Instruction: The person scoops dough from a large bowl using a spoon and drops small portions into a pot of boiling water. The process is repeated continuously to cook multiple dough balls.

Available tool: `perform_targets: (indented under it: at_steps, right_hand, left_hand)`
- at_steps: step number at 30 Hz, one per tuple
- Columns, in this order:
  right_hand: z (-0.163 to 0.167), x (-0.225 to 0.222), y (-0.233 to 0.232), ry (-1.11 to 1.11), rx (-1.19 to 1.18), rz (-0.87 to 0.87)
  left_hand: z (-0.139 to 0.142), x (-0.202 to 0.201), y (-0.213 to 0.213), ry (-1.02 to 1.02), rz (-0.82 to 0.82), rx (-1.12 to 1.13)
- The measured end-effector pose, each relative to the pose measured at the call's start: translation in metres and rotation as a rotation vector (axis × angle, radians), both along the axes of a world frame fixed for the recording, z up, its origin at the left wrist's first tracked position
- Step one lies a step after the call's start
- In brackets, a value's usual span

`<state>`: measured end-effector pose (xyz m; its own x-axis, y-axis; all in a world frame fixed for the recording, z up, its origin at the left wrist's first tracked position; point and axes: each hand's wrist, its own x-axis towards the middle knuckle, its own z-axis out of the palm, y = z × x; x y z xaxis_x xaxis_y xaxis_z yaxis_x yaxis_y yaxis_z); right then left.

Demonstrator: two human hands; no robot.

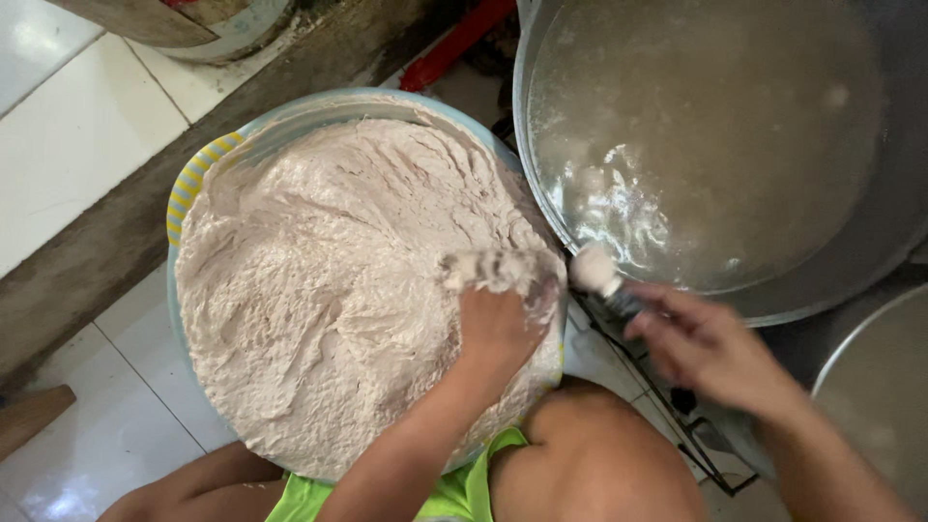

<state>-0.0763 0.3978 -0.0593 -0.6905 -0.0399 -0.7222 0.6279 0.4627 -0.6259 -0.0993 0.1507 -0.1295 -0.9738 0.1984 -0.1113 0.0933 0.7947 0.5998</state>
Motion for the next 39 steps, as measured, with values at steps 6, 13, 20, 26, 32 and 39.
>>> perform_targets:
  at_steps: [6, 13, 20, 26, 32, 39]
  right_hand:
    - [-0.025, -0.052, 0.064, 0.503, 0.653, 0.191]
    - [-0.037, -0.079, 0.077, 0.463, 1.095, 0.338]
    - [-0.02, -0.069, 0.091, 0.467, 1.252, 0.333]
    - [-0.01, -0.038, 0.07, 0.636, 0.967, 0.228]
    - [-0.001, 0.001, 0.014, 0.103, -0.021, -0.195]
    - [0.021, 0.012, -0.029, 0.223, -0.05, 0.1]
  left_hand:
    - [0.013, 0.017, 0.008, -0.381, -0.043, -0.226]
    - [0.002, -0.044, 0.014, -0.464, -0.227, -0.458]
    - [-0.004, -0.083, -0.057, -0.047, -0.116, -0.493]
    - [0.01, -0.033, -0.035, -0.112, -0.068, -0.149]
    - [-0.005, -0.008, -0.015, 0.189, -0.03, 0.271]
    - [-0.029, 0.007, -0.016, 0.207, -0.27, 0.062]
